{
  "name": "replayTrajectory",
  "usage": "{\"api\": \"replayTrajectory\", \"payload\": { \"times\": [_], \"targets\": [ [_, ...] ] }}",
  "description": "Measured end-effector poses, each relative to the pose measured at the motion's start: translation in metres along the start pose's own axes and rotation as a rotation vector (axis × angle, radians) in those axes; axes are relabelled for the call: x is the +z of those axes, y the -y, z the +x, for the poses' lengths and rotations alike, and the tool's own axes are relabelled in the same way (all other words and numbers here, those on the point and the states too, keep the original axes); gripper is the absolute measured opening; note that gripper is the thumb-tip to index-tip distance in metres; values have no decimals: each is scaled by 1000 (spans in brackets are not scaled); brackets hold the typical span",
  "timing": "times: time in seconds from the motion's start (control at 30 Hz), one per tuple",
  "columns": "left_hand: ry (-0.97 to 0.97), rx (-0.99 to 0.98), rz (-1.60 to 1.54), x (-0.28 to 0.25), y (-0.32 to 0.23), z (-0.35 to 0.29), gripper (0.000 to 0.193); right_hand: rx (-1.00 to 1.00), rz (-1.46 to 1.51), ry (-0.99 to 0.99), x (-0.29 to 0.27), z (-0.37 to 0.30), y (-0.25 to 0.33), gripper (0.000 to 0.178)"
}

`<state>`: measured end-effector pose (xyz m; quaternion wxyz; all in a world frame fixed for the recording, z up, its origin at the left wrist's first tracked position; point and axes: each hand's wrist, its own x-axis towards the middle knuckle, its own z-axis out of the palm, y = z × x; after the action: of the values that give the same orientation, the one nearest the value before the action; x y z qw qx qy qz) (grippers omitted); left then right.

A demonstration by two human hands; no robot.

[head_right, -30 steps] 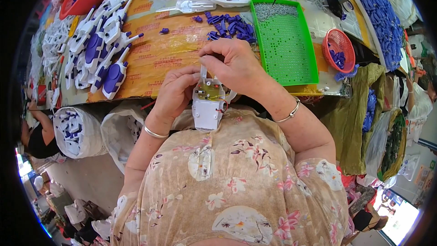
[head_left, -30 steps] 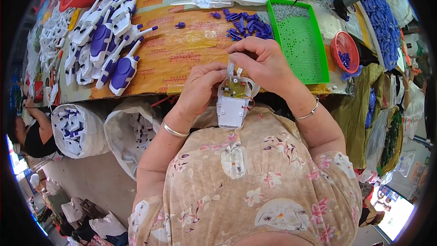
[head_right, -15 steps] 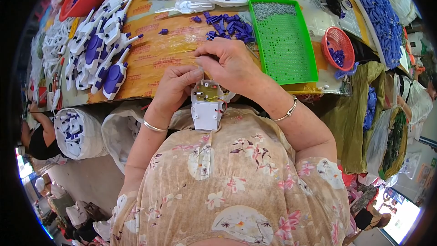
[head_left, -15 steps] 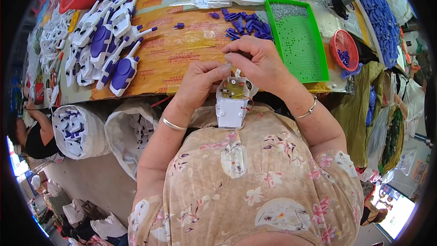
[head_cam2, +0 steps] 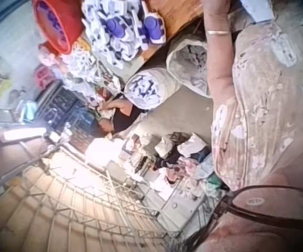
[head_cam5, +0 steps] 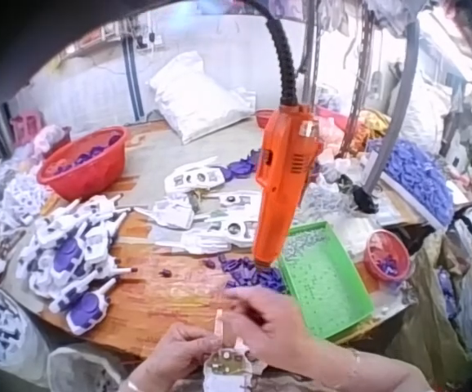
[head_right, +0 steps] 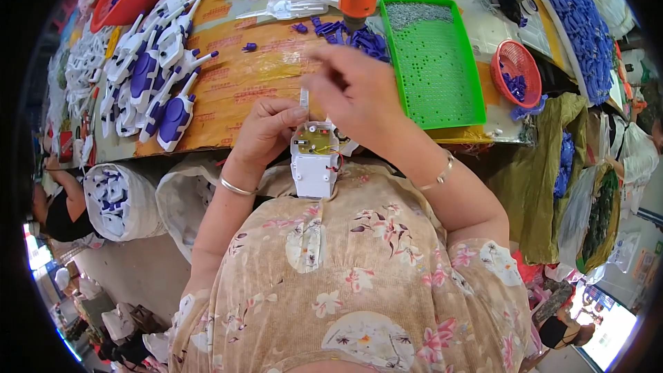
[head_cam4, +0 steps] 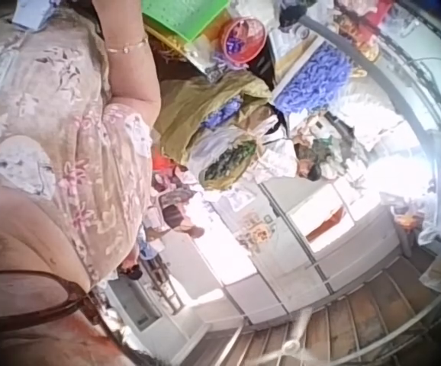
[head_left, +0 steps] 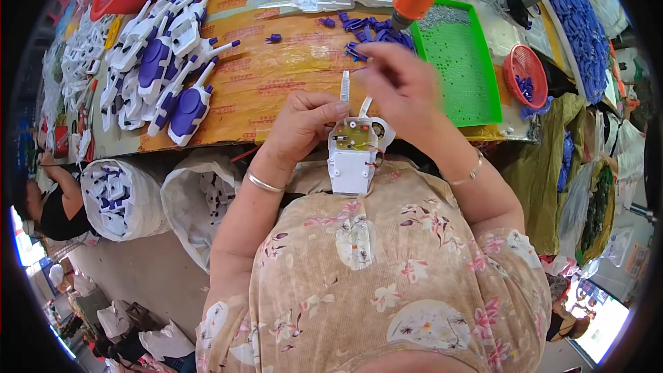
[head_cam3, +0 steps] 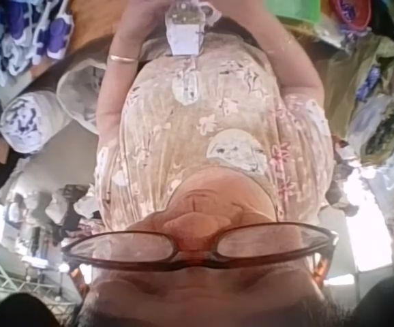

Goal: The person assembles plastic toy housings by securing internal components with screws using a handheld power tool.

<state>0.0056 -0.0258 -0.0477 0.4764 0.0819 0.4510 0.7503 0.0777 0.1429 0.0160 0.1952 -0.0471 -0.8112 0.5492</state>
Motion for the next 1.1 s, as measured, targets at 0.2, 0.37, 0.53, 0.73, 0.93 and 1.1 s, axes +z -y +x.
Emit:
{"api": "replayTrajectory", "payload": {
  "times": [0.2, 0.37, 0.53, 0.73, 0.93, 1.1],
  "targets": [
    [1, -33, 54, 1, -3, -1, 14, -838, -102, -825, -78, 49, 32, 31],
    [56, 6, 29, -4, -1, -1, 17, -501, 474, -201, -79, 88, 40, 36],
    [6, 22, 22, 2, 2, -2, 18, -185, 361, -37, -92, 85, 16, 36],
    [-101, -1, 126, 3, 2, -5, 18, -197, 409, 178, -108, 65, -1, 38],
    [-196, 57, 167, 6, 3, -6, 18, -96, 559, 62, -122, 42, -4, 32],
    [-239, 143, 58, 2, 6, -1, 16, -176, 280, 22, -133, 34, -5, 20]
  ]
}}
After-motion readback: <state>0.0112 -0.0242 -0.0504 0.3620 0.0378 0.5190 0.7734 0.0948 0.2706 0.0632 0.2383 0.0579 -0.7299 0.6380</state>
